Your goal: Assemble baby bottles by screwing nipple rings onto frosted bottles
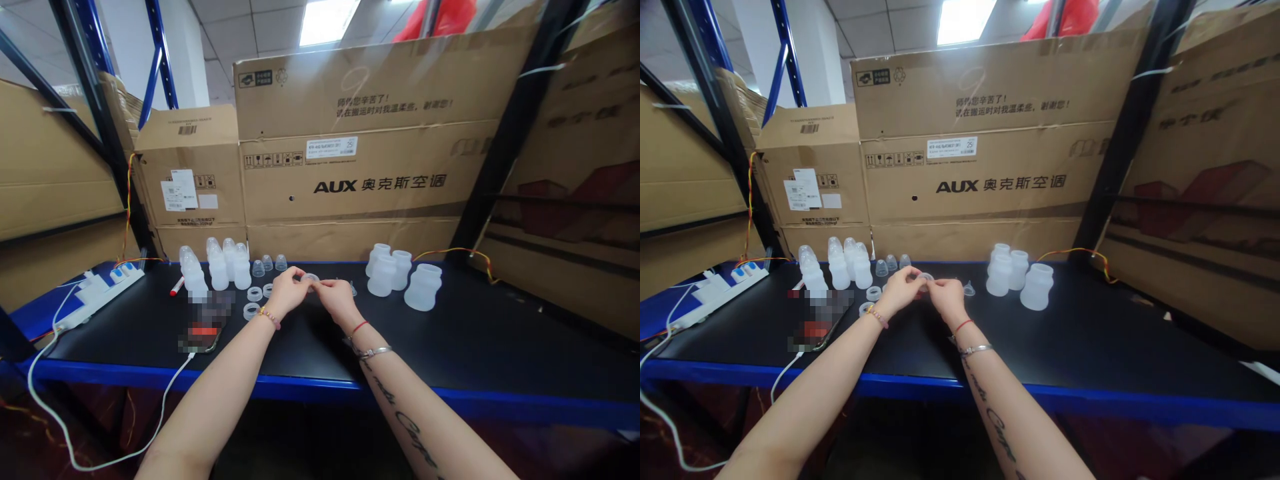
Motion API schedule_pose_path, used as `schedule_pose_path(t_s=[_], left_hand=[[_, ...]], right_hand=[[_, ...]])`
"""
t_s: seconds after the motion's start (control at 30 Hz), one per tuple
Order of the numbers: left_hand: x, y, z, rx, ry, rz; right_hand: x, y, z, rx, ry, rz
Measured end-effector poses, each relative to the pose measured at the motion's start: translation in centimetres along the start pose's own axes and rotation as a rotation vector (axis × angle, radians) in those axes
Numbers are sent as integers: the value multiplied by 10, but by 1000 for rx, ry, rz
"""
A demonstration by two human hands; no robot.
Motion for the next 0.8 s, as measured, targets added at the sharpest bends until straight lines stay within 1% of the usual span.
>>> schedule_pose_path(t_s=[0.07, 0.1, 0.13, 0.2, 0.33, 0.4, 0.5, 0.67, 0.8], left_hand=[[3, 17, 5, -188, 42, -176], [6, 24, 7, -251, 63, -246], [7, 29, 8, -295, 73, -293], [9, 34, 6, -361, 47, -344], [9, 39, 3, -470, -20, -365], [10, 40, 5, -484, -25, -361], [12, 42, 2, -493, -61, -392], [11, 43, -4, -540, -31, -418], [10, 45, -7, -556, -10, -392]], right_hand=[[2, 1, 3, 82, -4, -45], [3, -1, 3, 137, -12, -44], [5, -6, 4, 191, -15, -23], [10, -17, 4, 301, -15, 37], [18, -34, 6, 478, 14, 135], [18, -36, 5, 516, -1, 145], [18, -37, 4, 554, -16, 145], [22, -44, 1, 673, 3, 190], [24, -45, 1, 688, 14, 180]])
Point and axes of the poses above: each hand's wrist, its own x-axis away from the middle knuckle, its own z-axis out of the back of the hand, y = z × x, the point moved 10 cm from there along -x, towards the middle knuckle, and after that the axes turned 1 degree about -z, right-handed, at the moved point
